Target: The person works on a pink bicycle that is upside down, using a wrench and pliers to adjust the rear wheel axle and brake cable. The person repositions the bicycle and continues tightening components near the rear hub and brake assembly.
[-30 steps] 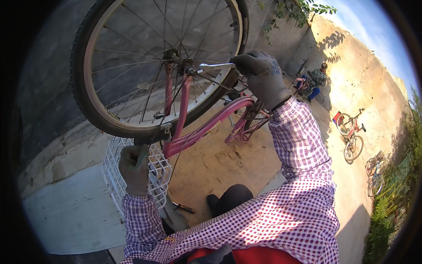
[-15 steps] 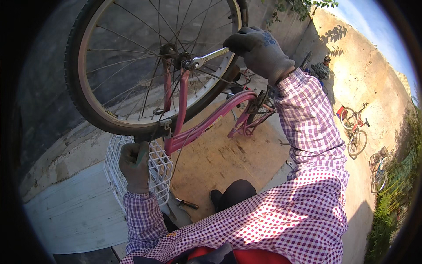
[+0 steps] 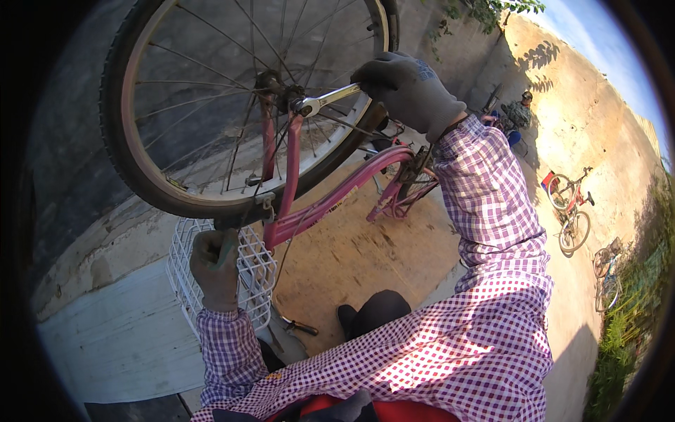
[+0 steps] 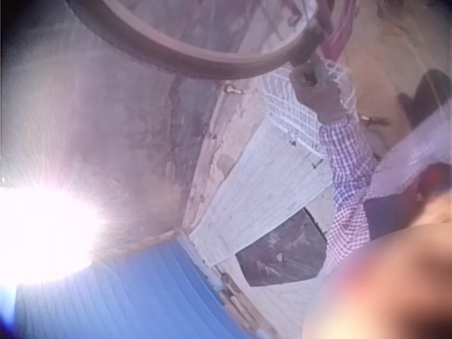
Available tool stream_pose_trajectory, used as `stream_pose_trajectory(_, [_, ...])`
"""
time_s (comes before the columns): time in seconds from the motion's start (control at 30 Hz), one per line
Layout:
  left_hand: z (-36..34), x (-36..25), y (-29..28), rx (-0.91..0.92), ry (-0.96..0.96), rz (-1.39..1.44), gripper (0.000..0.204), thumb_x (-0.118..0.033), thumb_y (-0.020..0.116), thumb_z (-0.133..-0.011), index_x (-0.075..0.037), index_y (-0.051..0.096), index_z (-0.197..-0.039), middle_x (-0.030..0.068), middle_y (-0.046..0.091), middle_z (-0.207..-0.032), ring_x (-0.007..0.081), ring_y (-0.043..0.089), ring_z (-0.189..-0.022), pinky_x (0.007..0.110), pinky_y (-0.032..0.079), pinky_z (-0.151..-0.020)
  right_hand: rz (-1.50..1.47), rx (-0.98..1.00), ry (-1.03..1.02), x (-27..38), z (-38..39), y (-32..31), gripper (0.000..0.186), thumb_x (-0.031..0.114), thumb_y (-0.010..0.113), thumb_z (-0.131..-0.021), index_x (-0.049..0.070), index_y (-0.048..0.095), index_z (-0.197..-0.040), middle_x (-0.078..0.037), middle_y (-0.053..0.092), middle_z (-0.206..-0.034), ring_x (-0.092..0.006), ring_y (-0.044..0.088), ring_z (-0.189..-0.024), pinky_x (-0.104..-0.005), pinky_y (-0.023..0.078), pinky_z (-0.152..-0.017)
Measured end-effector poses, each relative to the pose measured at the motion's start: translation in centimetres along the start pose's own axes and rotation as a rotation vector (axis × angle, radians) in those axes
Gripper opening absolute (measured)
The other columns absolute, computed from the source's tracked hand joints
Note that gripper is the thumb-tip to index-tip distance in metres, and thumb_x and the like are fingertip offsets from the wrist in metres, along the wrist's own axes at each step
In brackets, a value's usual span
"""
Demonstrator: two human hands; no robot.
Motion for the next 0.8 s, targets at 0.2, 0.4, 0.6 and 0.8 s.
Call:
stream_pose_trajectory(0.2, [-0.1,-0.6,0.0,0.023,0.0,0.034,0.022,-0.007,0.083,-0.087,-0.004,0.061,-0.085,0.0014,0.058,-0.075,0.0094,0.051,-0.065,0.028,0.043,-0.061,0.084,-0.146,-0.064,0.0,0.4,1.1,0.018,0.016,0.073,-0.092,0.006,0.076,-0.107,-0.011,0.07,-0.097,-0.0299,0.067,-0.096,-0.0422,0.053,-0.083])
stream_pose_trajectory(0.4, [-0.1,-0.9,0.0,0.023,-0.003,0.064,0.023,-0.007,0.083,-0.088,-0.004,0.061,-0.086,0.001,0.057,-0.075,0.0088,0.051,-0.063,0.028,0.043,-0.06,-0.131,-0.338,0.052,0.0,3.6,6.2,0.017,0.016,0.069,-0.095,0.003,0.074,-0.106,-0.012,0.068,-0.092,-0.0295,0.065,-0.09,-0.0408,0.052,-0.08])
stream_pose_trajectory(0.6, [0.0,-1.2,-0.1,0.061,0.012,0.026,0.019,-0.006,0.078,-0.091,-0.004,0.06,-0.088,-0.0016,0.054,-0.079,0.0057,0.046,-0.069,0.026,0.04,-0.062,-0.463,-0.608,0.305,1.4,6.4,14.1,0.019,0.018,0.068,-0.099,0.002,0.072,-0.109,-0.01,0.066,-0.089,-0.0218,0.063,-0.081,-0.0342,0.049,-0.073])
stream_pose_trajectory(0.8, [0.1,-0.9,-0.3,0.034,-0.034,0.067,0.014,-0.005,0.076,-0.092,-0.002,0.067,-0.101,0.0018,0.064,-0.087,0.0075,0.058,-0.076,0.026,0.047,-0.067,-0.743,-0.646,0.431,3.3,7.3,16.7,0.029,0.03,0.066,-0.106,0.002,0.071,-0.114,0.0,0.07,-0.097,-0.0071,0.058,-0.082,-0.0265,0.047,-0.072])
Point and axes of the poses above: each hand's wrist, its own z-axis away from the middle knuckle, its own y-axis out of the palm, x = y × z, the point moved 1 cm from there along -z, towards the middle knuckle
